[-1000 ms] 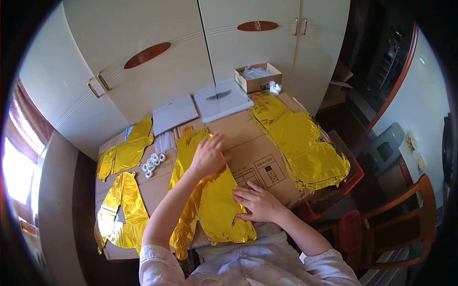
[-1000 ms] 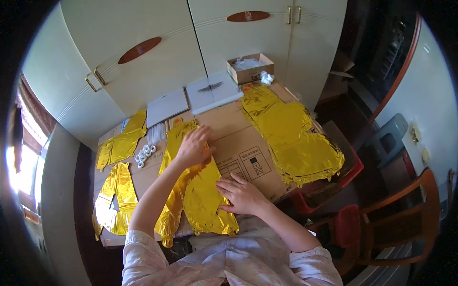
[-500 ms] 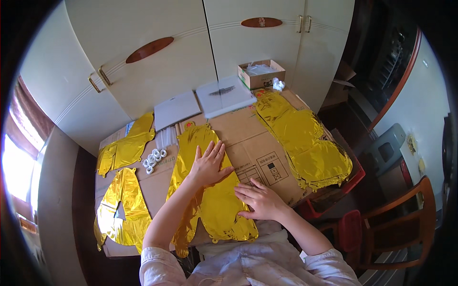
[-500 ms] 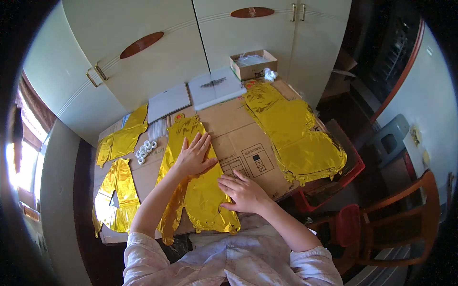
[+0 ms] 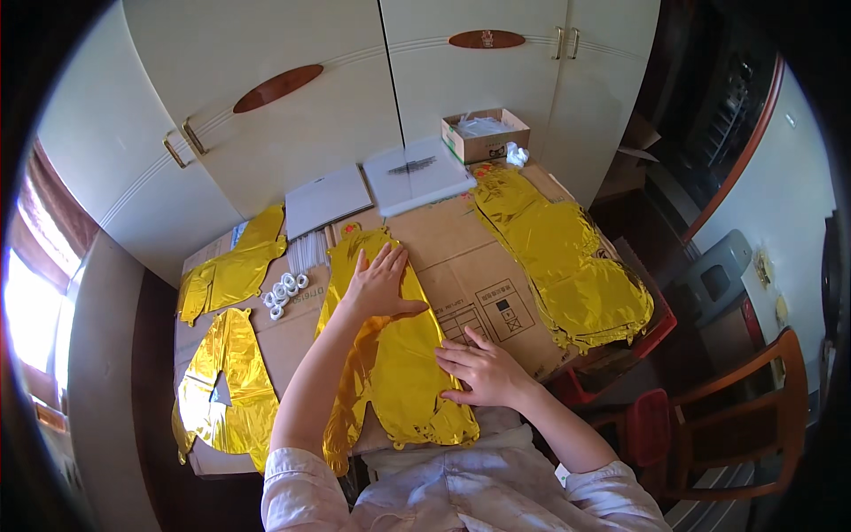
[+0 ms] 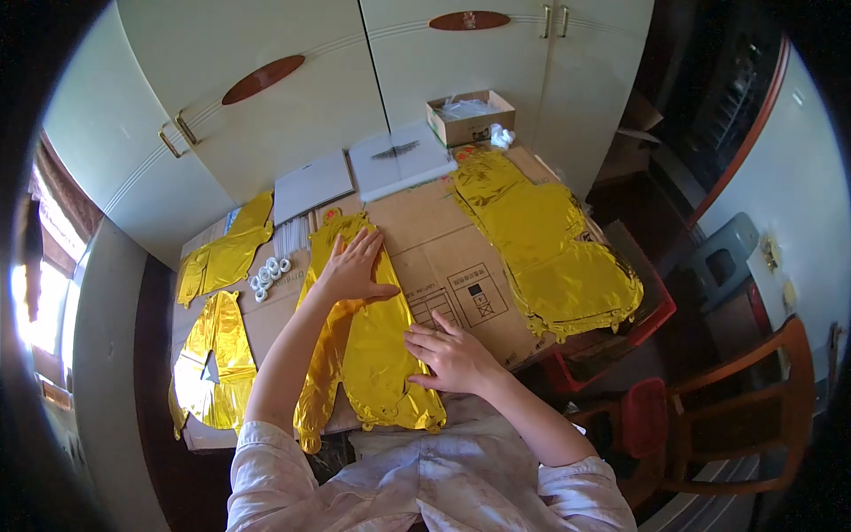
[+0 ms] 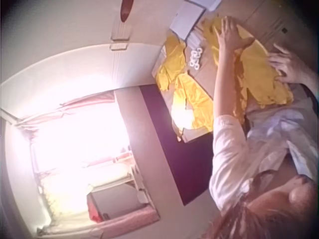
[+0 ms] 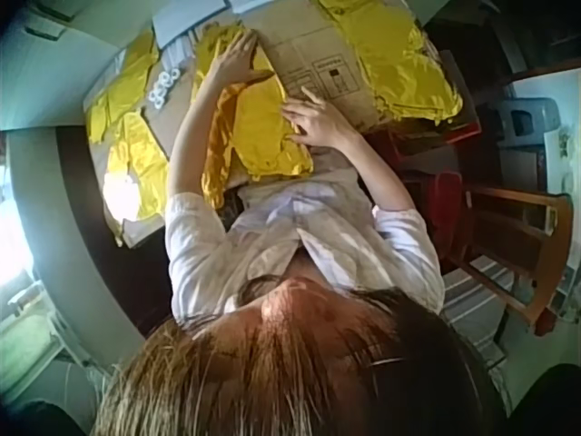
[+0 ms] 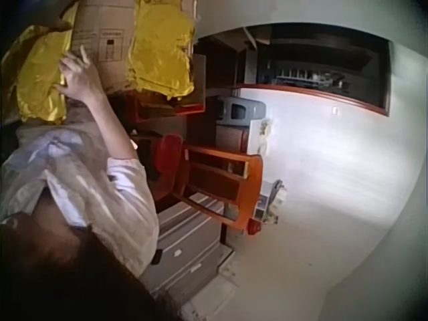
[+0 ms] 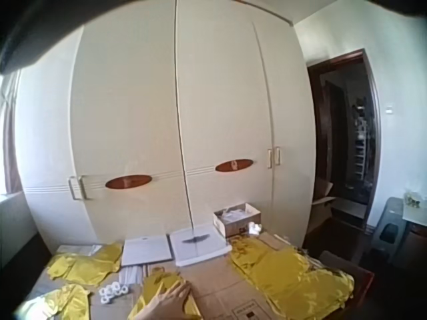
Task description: Folding gold foil balloons and placing them onto card backings for packaging.
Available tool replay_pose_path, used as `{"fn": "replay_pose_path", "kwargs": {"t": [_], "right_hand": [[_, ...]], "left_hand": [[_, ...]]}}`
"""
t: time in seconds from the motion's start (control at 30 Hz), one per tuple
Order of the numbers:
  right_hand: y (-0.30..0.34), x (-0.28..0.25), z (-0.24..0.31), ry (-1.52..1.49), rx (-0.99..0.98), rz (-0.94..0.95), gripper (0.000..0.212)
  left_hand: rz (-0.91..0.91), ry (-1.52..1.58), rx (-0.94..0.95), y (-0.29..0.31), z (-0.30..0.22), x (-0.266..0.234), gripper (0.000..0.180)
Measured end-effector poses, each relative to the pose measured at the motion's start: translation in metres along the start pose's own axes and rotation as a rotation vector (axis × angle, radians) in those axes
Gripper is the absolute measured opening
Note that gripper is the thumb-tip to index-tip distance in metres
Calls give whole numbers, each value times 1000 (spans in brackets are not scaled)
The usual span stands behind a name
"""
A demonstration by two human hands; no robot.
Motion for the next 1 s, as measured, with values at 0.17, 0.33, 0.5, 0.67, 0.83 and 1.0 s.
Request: {"fn": "replay_pose_path", "kwargs": {"t": [0.17, 0.33, 0.5, 0.67, 0.83, 1.0], "right_hand": [[0, -1, 2, 42, 3, 49, 47], [2, -5, 2, 2, 6, 60, 39], [-28, -26, -25, -72, 56, 6, 24], [-91, 12, -101, 14, 58, 0, 22], [-140, 40, -138, 62, 111, -49, 22], [-144, 48, -149, 57, 137, -91, 26]], "left_hand": [[111, -40, 22, -1, 2, 8, 136], [143, -34, 12, -1, 1, 13, 142], [156, -24, 9, -1, 0, 13, 143], [185, -5, -18, 0, 3, 12, 141], [194, 41, -26, 1, 3, 9, 140], [215, 35, -26, 0, -3, 8, 140]]}}
Point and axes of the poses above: each hand's wrist, its own y-axis away from the middle knuckle, its own x-axis out of the palm, z = x × y, the point moved 7 cm from there along -y, towards the middle knuckle, and after that the axes turned 10 degrees about -z, right-handed, at the moved point
